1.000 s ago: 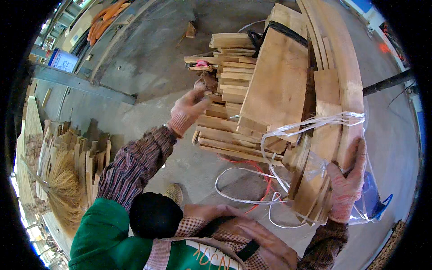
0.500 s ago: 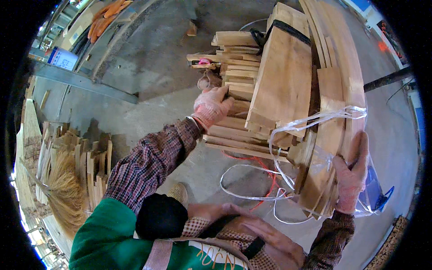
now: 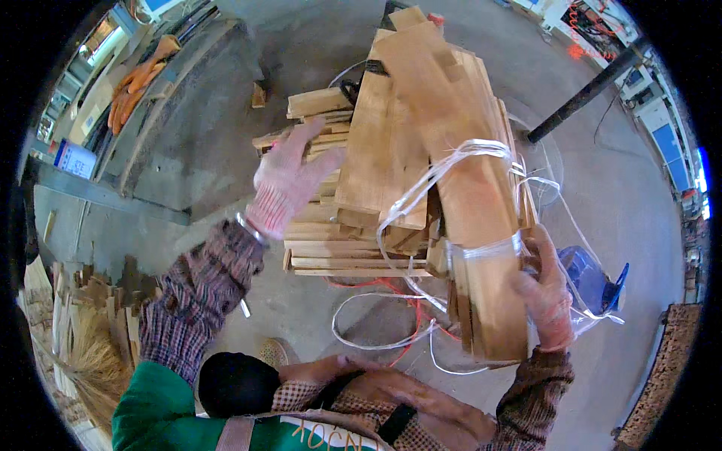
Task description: The person gathers loose wooden planks from a pile on the floor and stacks them into neat bundles. They then secure each bundle by wrapping and tying it with white plastic straps, placing the finished bundles on the floor.
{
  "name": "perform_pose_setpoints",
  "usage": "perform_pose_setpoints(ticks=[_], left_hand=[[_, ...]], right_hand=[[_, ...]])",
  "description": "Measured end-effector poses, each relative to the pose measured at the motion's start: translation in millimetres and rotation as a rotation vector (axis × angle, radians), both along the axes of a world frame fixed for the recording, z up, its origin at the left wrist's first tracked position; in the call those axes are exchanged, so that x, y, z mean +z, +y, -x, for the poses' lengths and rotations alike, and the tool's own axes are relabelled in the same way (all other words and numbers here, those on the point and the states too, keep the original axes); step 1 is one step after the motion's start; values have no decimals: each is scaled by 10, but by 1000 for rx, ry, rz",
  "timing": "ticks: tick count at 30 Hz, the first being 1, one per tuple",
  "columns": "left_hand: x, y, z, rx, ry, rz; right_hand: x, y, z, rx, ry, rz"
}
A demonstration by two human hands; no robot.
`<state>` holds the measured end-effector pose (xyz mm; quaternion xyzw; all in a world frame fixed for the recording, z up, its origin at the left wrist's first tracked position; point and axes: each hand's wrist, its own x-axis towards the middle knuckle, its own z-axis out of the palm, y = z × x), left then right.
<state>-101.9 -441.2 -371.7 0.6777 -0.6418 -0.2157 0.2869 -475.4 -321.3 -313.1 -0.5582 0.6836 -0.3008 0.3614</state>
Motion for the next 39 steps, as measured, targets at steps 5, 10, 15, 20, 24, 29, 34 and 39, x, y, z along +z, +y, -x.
perform_pose_setpoints(ticks=[5,10,15,20,24,29,34,39], left_hand=[[172,-848,313,-190,-312,88],[-1,-940,424,-215,-243,-23],[203,-838,424,-82,-365,68],[193,-1562,503,-282,-552,321],[226,-2153,764,-552,-934,245],[241,-2458,908,-577,-1090,14],[292,-2352,1136,-516,-954,85],[254,-2506,813,-456,-863,-79]], right_hand=[[50,11,-701,154,883,326],[188,-167,-793,135,910,80],[-53,-193,48,-133,354,162],[-161,-250,91,-286,250,130],[-328,-292,132,-330,95,153],[-356,-267,112,-350,-21,159],[-318,-225,234,-401,143,83],[-104,-288,-63,-331,455,65]])
